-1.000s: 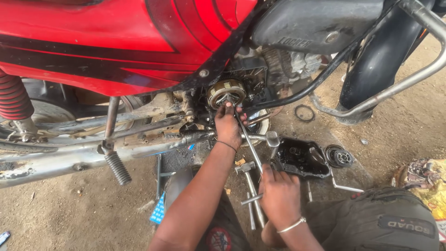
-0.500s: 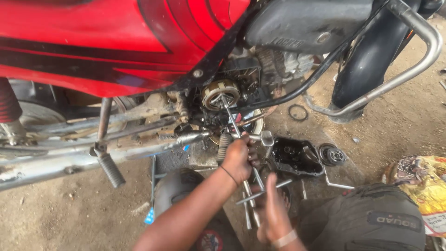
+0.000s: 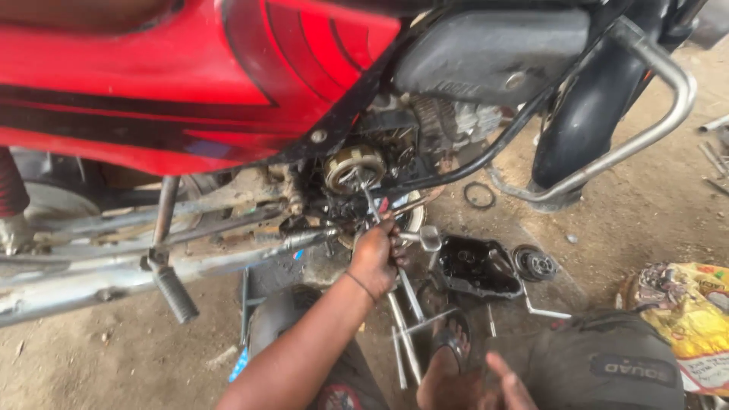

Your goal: The person uses a socket wrench to loosen and remove bolts from the clutch assembly on the side of a red motorcycle engine. They reposition the wrench repeatedly, work on the clutch components by hand, and handle the removed clutch cover and parts.

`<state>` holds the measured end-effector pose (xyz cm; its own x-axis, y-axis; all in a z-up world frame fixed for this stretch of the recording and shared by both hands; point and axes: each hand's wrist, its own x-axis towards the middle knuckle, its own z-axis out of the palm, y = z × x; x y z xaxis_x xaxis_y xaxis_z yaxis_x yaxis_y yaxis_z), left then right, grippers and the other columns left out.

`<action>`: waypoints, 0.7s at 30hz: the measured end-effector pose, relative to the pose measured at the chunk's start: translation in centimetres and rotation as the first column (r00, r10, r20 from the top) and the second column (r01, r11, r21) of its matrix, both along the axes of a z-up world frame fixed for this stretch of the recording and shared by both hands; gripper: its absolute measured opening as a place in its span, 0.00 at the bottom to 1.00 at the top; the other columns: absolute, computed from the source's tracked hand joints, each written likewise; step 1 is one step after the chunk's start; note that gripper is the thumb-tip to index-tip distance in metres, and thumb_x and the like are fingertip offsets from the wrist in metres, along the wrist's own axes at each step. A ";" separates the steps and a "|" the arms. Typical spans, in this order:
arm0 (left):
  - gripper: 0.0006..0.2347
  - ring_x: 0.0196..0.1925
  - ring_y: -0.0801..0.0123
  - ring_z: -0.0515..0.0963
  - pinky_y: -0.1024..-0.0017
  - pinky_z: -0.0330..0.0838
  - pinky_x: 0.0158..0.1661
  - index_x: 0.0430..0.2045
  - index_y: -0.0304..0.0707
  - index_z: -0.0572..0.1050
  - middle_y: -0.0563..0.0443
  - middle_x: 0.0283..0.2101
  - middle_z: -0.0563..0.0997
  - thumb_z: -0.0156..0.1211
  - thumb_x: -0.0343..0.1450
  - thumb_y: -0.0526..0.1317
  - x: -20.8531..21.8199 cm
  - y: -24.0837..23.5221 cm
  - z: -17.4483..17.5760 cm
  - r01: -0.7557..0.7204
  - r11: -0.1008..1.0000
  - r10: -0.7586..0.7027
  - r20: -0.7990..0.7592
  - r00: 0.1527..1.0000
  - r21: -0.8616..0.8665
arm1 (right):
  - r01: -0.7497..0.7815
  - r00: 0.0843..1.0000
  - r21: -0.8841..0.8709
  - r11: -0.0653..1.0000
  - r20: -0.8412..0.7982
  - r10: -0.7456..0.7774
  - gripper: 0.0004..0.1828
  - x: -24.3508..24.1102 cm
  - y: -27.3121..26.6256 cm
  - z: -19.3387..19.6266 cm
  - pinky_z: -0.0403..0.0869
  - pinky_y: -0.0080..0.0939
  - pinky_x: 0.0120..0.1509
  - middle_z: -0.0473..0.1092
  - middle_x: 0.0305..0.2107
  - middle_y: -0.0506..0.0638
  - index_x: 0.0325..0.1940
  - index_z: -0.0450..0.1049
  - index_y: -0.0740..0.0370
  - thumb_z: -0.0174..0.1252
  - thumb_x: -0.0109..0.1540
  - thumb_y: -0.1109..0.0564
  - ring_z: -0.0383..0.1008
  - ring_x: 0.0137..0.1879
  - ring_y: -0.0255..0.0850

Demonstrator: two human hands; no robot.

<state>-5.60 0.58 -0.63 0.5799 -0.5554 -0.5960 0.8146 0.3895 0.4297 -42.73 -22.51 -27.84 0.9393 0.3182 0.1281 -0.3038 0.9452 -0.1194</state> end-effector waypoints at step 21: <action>0.10 0.19 0.77 0.58 0.74 0.57 0.24 0.26 0.42 0.66 0.60 0.20 0.60 0.47 0.78 0.42 0.7 0.1 1.6 -0.042 0.987 0.046 0.024 0.999 -0.156 | 0.261 0.746 -0.961 -0.090 0.260 -0.613 0.40 13.1 19.3 21.2 0.80 0.57 0.45 0.64 0.69 0.59 0.79 0.59 0.47 0.60 0.62 0.45 0.80 0.41 0.59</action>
